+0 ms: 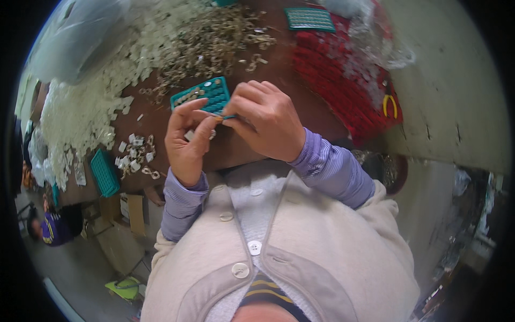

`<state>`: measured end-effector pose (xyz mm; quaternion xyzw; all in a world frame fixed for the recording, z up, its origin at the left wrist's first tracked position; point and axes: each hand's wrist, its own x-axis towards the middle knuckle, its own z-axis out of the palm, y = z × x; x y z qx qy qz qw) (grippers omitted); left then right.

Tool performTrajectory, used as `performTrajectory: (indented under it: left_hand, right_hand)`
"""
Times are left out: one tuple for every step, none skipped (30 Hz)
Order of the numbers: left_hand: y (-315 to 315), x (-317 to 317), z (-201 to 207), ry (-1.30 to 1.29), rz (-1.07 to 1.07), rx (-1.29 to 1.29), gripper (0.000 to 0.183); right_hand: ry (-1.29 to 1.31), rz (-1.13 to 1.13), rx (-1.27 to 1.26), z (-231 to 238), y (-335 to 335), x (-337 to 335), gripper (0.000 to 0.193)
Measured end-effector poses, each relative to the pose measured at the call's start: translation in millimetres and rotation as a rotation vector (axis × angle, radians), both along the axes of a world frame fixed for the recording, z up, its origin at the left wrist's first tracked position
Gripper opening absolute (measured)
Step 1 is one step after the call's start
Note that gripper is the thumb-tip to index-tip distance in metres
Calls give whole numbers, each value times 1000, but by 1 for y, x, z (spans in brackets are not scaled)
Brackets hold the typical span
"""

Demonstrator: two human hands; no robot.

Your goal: The person inserts small metallic components into white plastic housings and tests each unit with a red light indicator. Completed units are placed on the table while the person continues assembling additional units from a tray of components.

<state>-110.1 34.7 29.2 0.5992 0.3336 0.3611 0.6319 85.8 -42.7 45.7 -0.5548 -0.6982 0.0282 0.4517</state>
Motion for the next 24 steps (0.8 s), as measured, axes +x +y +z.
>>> performTrajectory:
  left_hand:
    - [1, -1, -1, 0, 4, 50, 30]
    - [3, -4, -1, 5, 15, 102, 33]
    - [6, -9, 0, 38, 10, 90, 37]
    - [10, -15, 2, 89, -5, 94, 40]
    - [16, -24, 5, 112, -34, 160, 40]
    - [23, -32, 7, 145, -72, 214, 40]
    - [36, -43, 10, 242, -58, 319, 37]
    - [55, -58, 12, 320, -61, 442, 35]
    - [78, -72, 14, 376, 14, 461, 27]
    - [108, -89, 14, 539, 98, 647, 24]
    - [139, -109, 15, 742, 141, 730, 27]
    - [166, -122, 10, 980, 225, 787, 28]
    - [188, -132, 0, 1133, 265, 805, 31]
    - [204, -139, -11, 1308, 261, 802, 30]
    - [218, -145, -21, 1487, 248, 793, 30]
    - [229, -148, -27, 1487, 242, 770, 30]
    - [236, -150, -30, 1492, 229, 741, 29]
    - [237, -149, -29, 1503, 206, 697, 29]
    - [231, -149, -24, 1411, 263, 777, 26]
    - [220, -144, -16, 1191, 247, 691, 24]
    - [207, -141, -4, 1013, 213, 536, 23]
    - [191, -133, 9, 850, 191, 355, 22]
    - [168, -121, 16, 715, 143, 321, 20]
    - [142, -107, 22, 588, 103, 265, 17]
  right_hand:
    - [-57, 7, 10, 0, 3, -3, 19]
    - [-111, 16, 19, 0, 6, -8, 19]
    - [-115, 11, 52, -2, 12, -14, 15]
    - [-133, 34, 62, -3, 16, -18, 14]
    - [-152, 46, 63, -4, 20, -21, 13]
    - [-174, 54, 60, -5, 24, -23, 12]
    - [-153, 72, 48, -7, 27, -25, 12]
    - [-136, 85, 35, -9, 30, -26, 12]
    - [-117, 90, -5, -11, 31, -27, 13]
    - [-51, 115, -40, -13, 31, -28, 13]
    - [16, 134, -101, -16, 29, -31, 14]
    - [94, 152, -128, -18, 27, -32, 14]
    - [145, 168, -183, -21, 26, -35, 14]
    - [206, 184, -206, -23, 24, -38, 14]
    - [263, 201, -231, -24, 23, -39, 14]
    - [272, 188, -245, -24, 21, -39, 14]
    - [278, 179, -263, -22, 18, -38, 14]
    - [288, 167, -301, -20, 17, -37, 14]
    - [343, 179, -324, -17, 15, -36, 12]
    - [404, 188, -370, -13, 14, -35, 11]
    - [463, 205, -376, -10, 14, -36, 10]
    - [476, 242, -349, -8, 15, -38, 11]
    - [484, 283, -282, -8, 20, -41, 12]
    - [498, 326, -196, -9, 25, -44, 13]
